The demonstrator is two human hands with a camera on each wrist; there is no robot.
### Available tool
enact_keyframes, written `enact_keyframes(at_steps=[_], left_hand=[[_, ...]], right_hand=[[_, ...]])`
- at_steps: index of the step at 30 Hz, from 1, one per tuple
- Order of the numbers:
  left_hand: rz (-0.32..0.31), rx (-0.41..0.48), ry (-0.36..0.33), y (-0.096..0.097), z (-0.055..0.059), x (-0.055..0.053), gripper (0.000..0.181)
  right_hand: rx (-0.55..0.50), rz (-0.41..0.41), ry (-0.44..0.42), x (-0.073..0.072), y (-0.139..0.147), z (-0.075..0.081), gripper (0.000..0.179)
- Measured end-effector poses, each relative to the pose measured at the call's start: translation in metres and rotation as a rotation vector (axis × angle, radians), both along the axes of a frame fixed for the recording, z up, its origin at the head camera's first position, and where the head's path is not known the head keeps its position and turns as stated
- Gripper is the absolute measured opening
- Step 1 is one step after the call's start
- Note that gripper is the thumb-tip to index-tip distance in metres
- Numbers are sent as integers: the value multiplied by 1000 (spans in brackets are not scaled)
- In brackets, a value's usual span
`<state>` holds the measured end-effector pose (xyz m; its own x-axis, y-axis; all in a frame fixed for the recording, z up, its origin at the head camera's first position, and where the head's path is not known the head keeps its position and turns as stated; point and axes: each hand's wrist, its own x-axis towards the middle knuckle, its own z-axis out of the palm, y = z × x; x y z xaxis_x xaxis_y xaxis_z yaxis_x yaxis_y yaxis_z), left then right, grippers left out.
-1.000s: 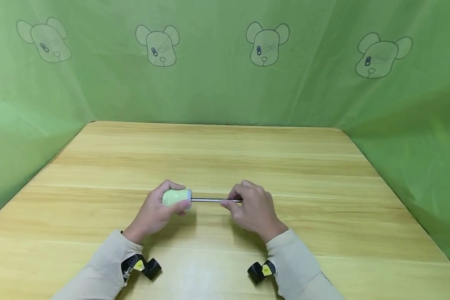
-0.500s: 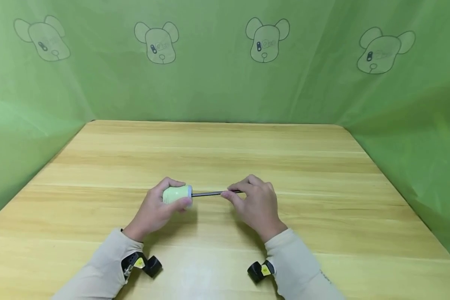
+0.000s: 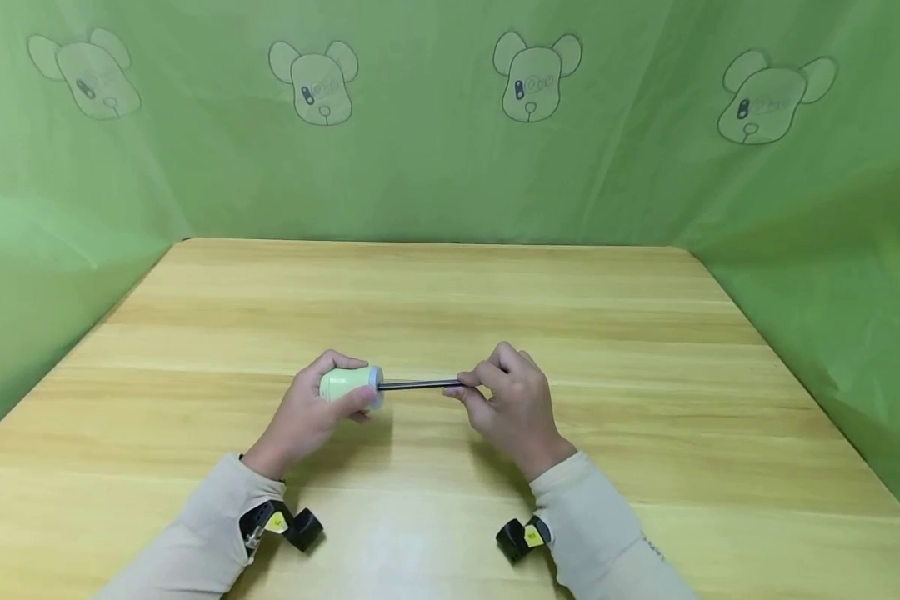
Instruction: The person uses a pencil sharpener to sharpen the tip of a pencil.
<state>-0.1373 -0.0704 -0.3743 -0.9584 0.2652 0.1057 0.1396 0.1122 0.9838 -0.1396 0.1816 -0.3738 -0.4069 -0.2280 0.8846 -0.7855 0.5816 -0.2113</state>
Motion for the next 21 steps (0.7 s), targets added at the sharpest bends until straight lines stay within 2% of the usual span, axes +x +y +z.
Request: enact_keyframes(at_steps=[4, 6, 10, 14, 18, 20, 21], left_hand=[[-4, -4, 19, 0, -1, 1, 35], [-6, -11, 36, 0, -1, 0, 35], [-14, -28, 61, 0, -1, -1, 35], [-2, -45, 93, 1, -2, 0, 37], [31, -94, 170, 1, -3, 1, 40], [38, -122, 228, 1, -4, 1, 40], [36, -137, 256, 2, -5, 1, 40]], right_hand=[[37, 22, 15, -2, 2, 0, 44], [67, 17, 13, -3, 3, 1, 38], [118, -14, -40, -1, 5, 7, 29], [126, -24, -153, 2, 4, 11, 30], [126, -10, -285, 4, 5, 14, 28], [128, -2, -428, 6, 5, 18, 27], [123, 6, -540, 7, 6, 21, 26]])
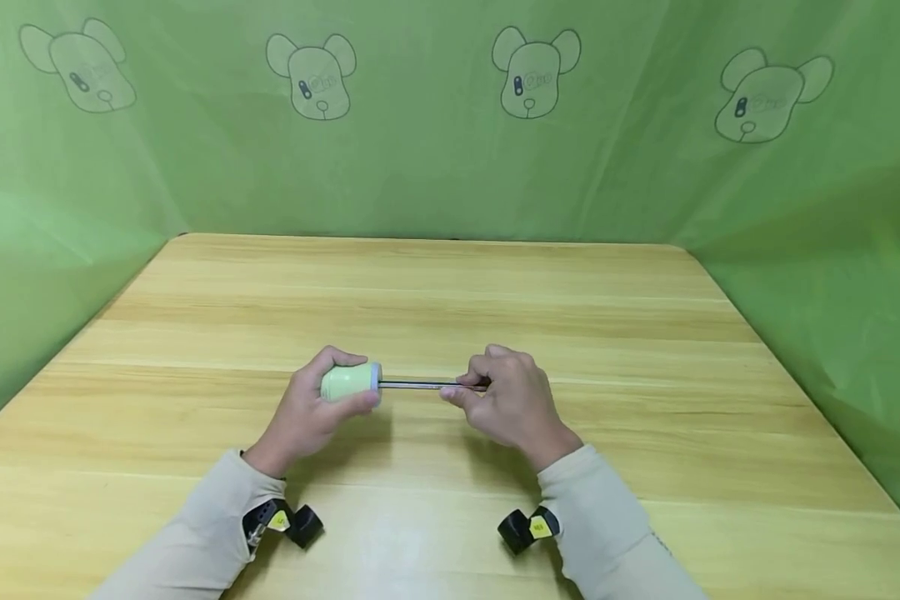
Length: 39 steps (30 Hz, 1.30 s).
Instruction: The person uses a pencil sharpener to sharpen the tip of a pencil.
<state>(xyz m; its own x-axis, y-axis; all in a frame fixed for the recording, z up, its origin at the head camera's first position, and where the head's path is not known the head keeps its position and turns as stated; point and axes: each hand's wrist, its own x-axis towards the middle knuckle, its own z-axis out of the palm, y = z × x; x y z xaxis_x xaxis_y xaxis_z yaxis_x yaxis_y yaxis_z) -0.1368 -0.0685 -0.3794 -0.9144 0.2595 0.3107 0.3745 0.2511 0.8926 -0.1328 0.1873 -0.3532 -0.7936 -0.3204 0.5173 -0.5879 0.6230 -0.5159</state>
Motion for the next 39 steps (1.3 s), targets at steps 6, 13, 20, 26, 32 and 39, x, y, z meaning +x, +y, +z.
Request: enact_keyframes(at_steps=[6, 13, 20, 26, 32, 39], left_hand=[[-16, -66, 29, 3, -3, -1, 37], [29, 55, -130, 4, -1, -2, 37], [-21, 181, -233, 3, 3, -1, 35], [-28, 159, -237, 0, 4, 0, 35], [-37, 121, -193, -2, 6, -1, 38], [-14, -72, -28, -2, 4, 0, 38]], right_hand=[[0, -99, -467, 3, 1, 7, 25], [39, -174, 173, -1, -9, -13, 20], [-54, -91, 519, -3, -11, -19, 29], [-95, -43, 564, -6, -10, -20, 45], [-51, -16, 560, -7, -9, -19, 28], [4, -89, -200, 3, -8, -3, 20]])
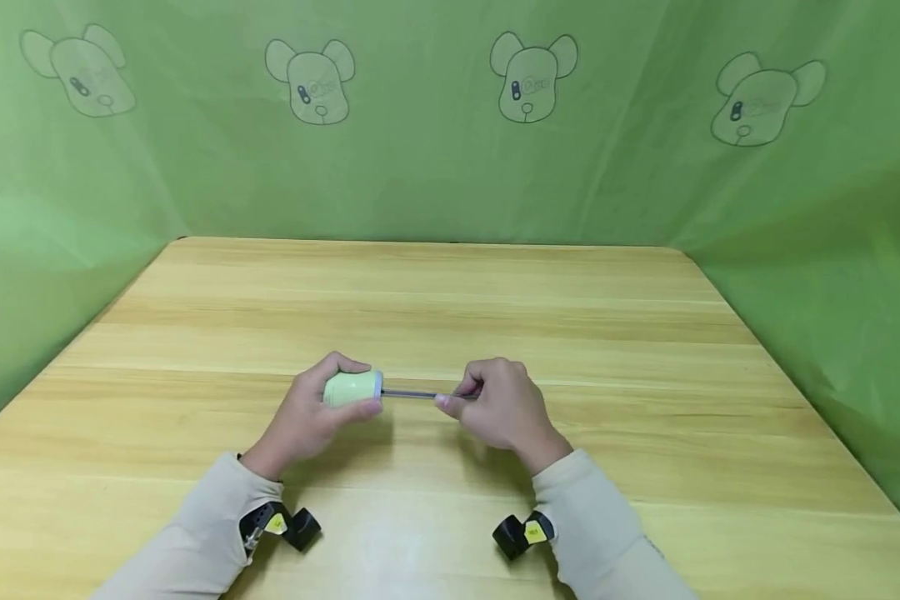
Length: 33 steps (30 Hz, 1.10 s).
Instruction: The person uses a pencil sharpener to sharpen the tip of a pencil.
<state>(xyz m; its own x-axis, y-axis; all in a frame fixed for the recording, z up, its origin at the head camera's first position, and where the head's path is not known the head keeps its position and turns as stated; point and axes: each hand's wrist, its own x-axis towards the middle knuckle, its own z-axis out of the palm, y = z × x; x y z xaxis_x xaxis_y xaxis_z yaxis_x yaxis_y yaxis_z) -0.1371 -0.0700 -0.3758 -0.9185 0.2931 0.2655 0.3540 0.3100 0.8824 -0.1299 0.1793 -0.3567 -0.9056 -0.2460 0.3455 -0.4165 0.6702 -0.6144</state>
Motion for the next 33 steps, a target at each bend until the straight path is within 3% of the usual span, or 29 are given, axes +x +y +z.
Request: enact_keyframes(at_steps=[2, 4, 8, 12, 19, 25, 27, 29, 33], left_hand=[[-4, -24, 47, 0, -1, 0, 38], [5, -26, 67, 1, -1, 0, 37], [42, -20, 49, 1, 0, -1, 39], [53, 2, 15, 2, 0, -2, 40], [20, 107, -88, 2, 2, -2, 39], [-40, 155, -97, 0, 1, -2, 39], [-35, 147, -65, -1, 0, -2, 40], [-21, 122, -20, -2, -1, 0, 40], [-20, 45, 85, -2, -1, 1, 38]], right_hand=[[4, -38, -169, 1, -1, 4, 19], [16, -57, -181, 1, -3, 5, 17], [55, -103, -2, 1, -7, 0, 13], [36, -131, 157, 1, -8, -5, 22], [-11, -79, 548, -3, -6, -13, 36], [-4, -24, 737, -7, -4, -17, 34], [-8, 9, 723, -7, -4, -17, 35], [-13, 44, 615, -5, -3, -15, 35], [-52, 81, 136, 0, 1, -4, 31]])
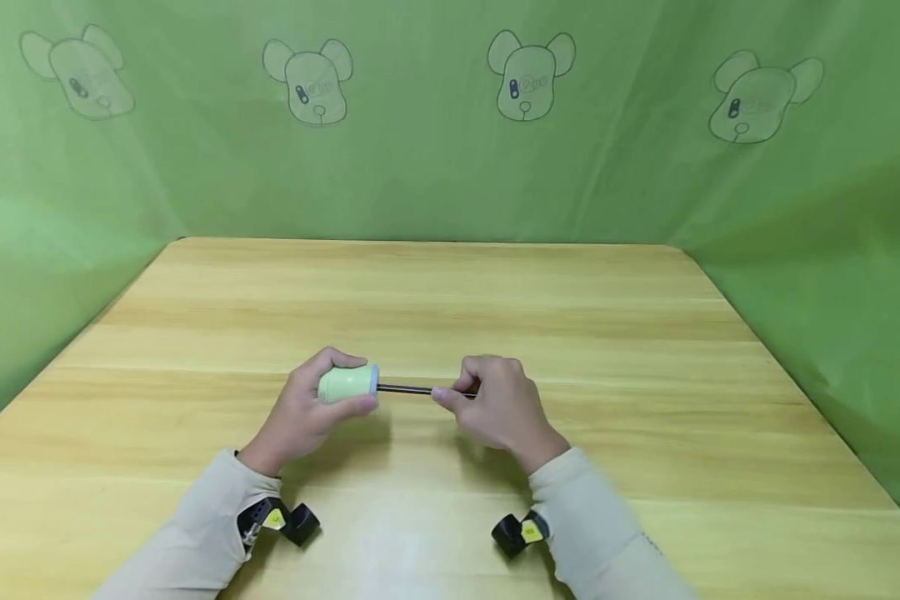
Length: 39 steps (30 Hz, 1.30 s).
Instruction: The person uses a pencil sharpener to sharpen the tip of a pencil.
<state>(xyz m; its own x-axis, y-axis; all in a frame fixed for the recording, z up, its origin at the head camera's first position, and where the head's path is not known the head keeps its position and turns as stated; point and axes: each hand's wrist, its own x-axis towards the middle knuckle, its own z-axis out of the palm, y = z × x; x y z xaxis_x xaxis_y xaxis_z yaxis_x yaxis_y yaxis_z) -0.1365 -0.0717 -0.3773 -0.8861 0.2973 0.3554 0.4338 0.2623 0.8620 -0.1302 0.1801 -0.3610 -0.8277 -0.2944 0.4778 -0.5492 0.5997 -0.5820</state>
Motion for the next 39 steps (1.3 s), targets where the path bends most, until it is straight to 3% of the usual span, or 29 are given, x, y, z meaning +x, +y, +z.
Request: enact_keyframes(at_steps=[2, 4, 9, 12, 14, 20, 23, 27, 29, 30, 33, 35, 36, 37, 39], left_hand=[[-17, -23, 31, 1, -1, 0, 38], [-21, -34, 42, 2, -2, -1, 38], [31, -29, 35, 5, -3, 0, 39], [63, -16, 21, 6, -1, 0, 39], [69, 20, -26, 6, 0, 0, 39], [34, 162, -206, 5, 4, 1, 38], [2, 182, -248, 4, 6, 1, 39], [-23, 184, -266, 1, 6, 2, 40], [-33, 179, -252, 1, 5, 2, 40], [-36, 168, -236, 1, 4, 2, 40], [-51, 103, -153, 2, 2, 1, 41], [-53, 38, -80, 3, 0, 0, 41], [-50, 13, -47, 3, -1, 0, 41], [-43, -9, -15, 4, -2, -1, 42], [-14, -33, 20, 4, -2, -1, 42]], right_hand=[[4, -23, -188, 1, 1, 5, 30], [26, -46, -227, 1, 2, 6, 28], [71, -141, -48, -1, -1, -1, 18], [60, -178, 8, -2, -2, -4, 21], [64, -175, 90, -2, -3, -7, 28], [41, -141, 448, -5, -5, -12, 36], [0, -109, 520, -5, -5, -13, 37], [7, -58, 535, -6, -6, -13, 37], [21, -48, 460, -4, -5, -12, 36], [22, -40, 381, -3, -5, -10, 35], [-16, 3, -29, -1, -2, -4, 29], [-55, -8, -315, 0, 1, 1, 26], [-59, -23, -413, 0, 2, 2, 25], [-55, -41, -468, 0, 2, 3, 23], [-41, -79, -436, -2, 1, 1, 18]])
